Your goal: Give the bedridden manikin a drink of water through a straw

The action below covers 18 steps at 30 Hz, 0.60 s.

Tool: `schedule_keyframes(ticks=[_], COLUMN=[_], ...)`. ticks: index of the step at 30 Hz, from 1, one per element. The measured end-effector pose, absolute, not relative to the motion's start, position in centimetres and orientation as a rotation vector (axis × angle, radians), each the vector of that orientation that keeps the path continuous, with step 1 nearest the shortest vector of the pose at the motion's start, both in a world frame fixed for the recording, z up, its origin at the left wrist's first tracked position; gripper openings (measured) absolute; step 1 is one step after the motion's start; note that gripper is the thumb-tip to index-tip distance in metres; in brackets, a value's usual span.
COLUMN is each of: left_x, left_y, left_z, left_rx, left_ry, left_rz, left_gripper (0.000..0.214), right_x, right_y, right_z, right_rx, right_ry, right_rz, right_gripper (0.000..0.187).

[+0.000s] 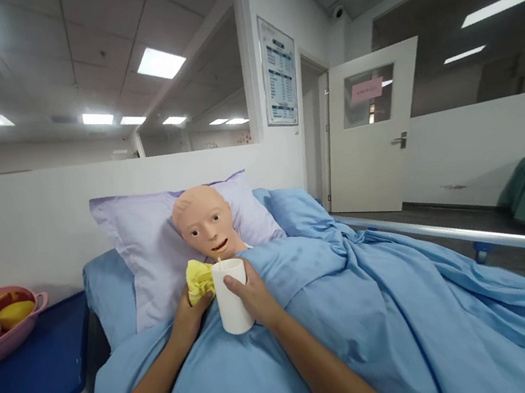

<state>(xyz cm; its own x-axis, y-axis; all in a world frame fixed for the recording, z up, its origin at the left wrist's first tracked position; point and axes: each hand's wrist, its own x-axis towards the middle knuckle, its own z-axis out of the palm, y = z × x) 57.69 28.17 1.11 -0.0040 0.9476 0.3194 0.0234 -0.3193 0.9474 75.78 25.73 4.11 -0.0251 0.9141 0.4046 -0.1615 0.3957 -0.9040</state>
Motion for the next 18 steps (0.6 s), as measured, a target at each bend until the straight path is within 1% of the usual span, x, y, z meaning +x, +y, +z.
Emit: schedule_keyframes(ticks=[4,9,12,14,18], left_x=[57.4,59.1,61.1,62.3,63.5], left_y=[27.3,25.7,26.0,27.2,30.5], left_z=[3.6,9.0,11.6,12.2,10.9], left_rx=[1.445,1.521,1.820,2.215,2.951], left_ry=[1.140,1.168,1.108,0.968,0.680], left_rz=[1.491,1.836,2.010,1.991,1.615], left_gripper=[0.052,0.042,0.034,0.031,0.031], right_x=[75.5,75.5,75.7,75.8,75.8], right_y=[25.3,25.5,25.9,25.9,25.9], right_z=[4.0,3.6,3.5,3.6,3.9], right_rx=[-0.678,-0.692,-0.720,-0.716,-0.678], right_ry=[-1.245,-1.046,-0.928,-0.871,-0.808], right_rz=[0.915,0.704,0.700,0.728,0.752], right_gripper=[0.057,0.057,0.057,0.059,0.058])
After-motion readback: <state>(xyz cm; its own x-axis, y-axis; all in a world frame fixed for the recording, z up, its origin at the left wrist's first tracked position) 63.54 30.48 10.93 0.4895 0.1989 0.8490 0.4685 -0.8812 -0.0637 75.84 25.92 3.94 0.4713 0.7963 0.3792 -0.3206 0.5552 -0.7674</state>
